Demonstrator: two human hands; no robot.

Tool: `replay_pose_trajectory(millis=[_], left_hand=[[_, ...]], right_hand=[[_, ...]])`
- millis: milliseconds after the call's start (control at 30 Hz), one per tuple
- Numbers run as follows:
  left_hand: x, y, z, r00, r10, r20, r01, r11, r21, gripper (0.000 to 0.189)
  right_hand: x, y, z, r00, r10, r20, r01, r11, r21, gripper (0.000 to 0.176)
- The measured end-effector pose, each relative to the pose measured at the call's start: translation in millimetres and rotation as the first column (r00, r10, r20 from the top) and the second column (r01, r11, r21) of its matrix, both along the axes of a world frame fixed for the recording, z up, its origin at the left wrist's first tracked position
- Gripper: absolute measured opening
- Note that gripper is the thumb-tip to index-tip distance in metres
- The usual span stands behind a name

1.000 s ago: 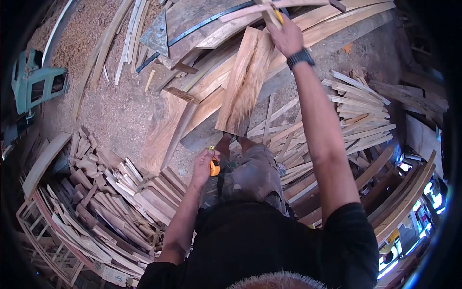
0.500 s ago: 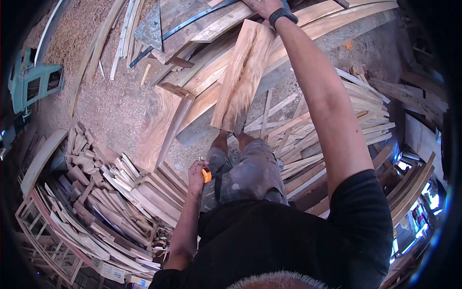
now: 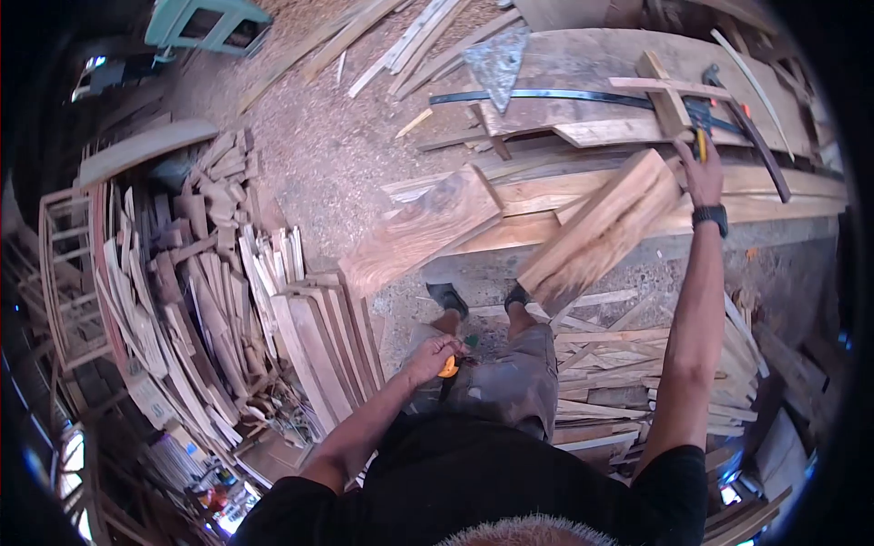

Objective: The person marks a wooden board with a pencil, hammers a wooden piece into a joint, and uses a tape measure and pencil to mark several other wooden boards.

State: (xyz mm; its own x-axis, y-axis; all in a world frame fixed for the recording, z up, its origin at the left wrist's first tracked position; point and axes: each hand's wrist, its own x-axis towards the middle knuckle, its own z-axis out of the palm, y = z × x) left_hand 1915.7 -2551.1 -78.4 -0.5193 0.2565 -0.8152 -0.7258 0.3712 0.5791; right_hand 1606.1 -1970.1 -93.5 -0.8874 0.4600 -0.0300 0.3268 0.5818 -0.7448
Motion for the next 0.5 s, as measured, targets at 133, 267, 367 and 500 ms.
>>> replay_pose_trajectory(millis=[133, 267, 367, 500], left_hand=[[27, -57, -20, 0.997, 0.078, 0.007, -0.078, 0.997, -0.006, 0.02], [16, -111, -30, 0.979, 0.16, -0.126, -0.175, 0.978, -0.116, 0.022], [6, -152, -38, 0.917, 0.362, -0.166, -0.376, 0.924, -0.064, 0.024], [-37, -214, -33, 0.869, 0.483, -0.113, -0.491, 0.869, -0.064, 0.028]], right_hand=[[32, 0, 16, 0.997, -0.066, -0.029, 0.066, 0.998, -0.006, 0.072], [61, -9, 23, 0.98, -0.173, -0.094, 0.191, 0.947, 0.256, 0.074], [78, -76, 72, 0.957, -0.175, -0.23, 0.21, 0.968, 0.138, 0.061], [105, -221, 117, 0.989, -0.146, 0.021, 0.141, 0.979, 0.147, 0.045]])
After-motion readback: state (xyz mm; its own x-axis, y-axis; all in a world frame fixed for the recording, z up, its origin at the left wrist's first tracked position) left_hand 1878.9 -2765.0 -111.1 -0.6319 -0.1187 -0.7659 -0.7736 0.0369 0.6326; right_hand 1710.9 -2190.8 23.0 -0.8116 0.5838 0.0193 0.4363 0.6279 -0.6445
